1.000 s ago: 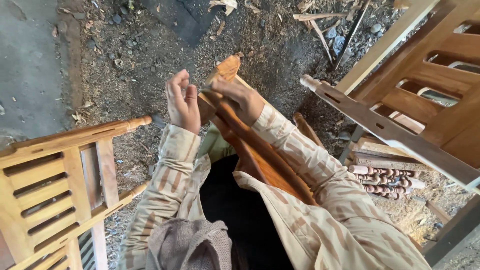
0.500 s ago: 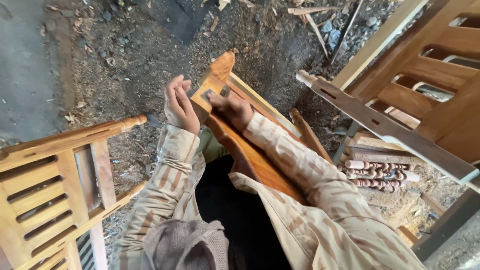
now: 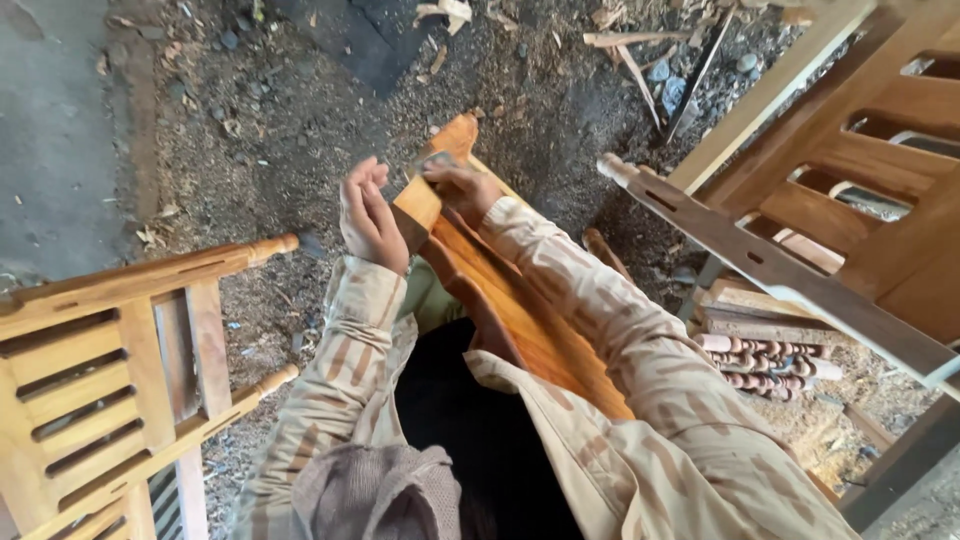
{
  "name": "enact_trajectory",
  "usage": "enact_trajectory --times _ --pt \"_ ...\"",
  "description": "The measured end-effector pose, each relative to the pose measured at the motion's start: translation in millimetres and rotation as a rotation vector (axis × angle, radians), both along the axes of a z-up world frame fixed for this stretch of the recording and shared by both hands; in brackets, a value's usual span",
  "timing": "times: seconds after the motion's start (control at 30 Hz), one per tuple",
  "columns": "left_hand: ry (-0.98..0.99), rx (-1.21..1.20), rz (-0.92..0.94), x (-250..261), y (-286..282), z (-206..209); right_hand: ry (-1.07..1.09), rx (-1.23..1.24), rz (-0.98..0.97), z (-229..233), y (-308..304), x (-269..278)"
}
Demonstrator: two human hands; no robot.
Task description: The person sands a wooden chair part using a sanding block. They hold the piece with one hand and rub the sanding block along the edges and surfaces with the other hand, turning the piece to access different areas.
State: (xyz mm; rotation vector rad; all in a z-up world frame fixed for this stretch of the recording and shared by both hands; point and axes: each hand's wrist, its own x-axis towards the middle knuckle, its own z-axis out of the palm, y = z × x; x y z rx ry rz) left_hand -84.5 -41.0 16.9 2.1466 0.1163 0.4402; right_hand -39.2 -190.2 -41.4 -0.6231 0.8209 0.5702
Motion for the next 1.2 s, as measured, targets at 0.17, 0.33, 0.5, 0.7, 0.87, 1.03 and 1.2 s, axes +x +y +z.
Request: enact_trajectory --times 0.17,0.33,0.5,0.7,0.87,1.03,1.2 --pt "-0.016 0.035 0.017 1.1 -1.9 5.9 -1.158 -0.722 0.371 -147.0 -8.7 -37.8" --pt "-0.017 0.025 0.029 -10.8 0.8 2.7 -1.257 -1.073 0.607 -153.5 -1.2 -52.6" --pt "-0.038 0.009 -0.008 2.5 3.0 -2.6 -1.373 -1.280 0.536 -142.0 -14.9 -13.5" --pt "-0.005 -0.012 0.023 -8.9 2.7 0.2 -1.017 -0.816 0.385 -94.6 7.6 -67.3" --pt "-0.045 -0.036 -0.002 -4.0 2.1 -0.2 -1.142 -1.277 0.590 -160.3 -12.2 -65.5" --pt "-0.023 -0.076 0.002 -6.2 3.9 -11.0 -1.033 -0.898 0.410 -130.3 5.8 -55.8" --pt "0.002 -0.078 0.003 -10.9 7.4 -8.9 -1.358 -1.563 0.655 -129.3 -13.5 -35.4"
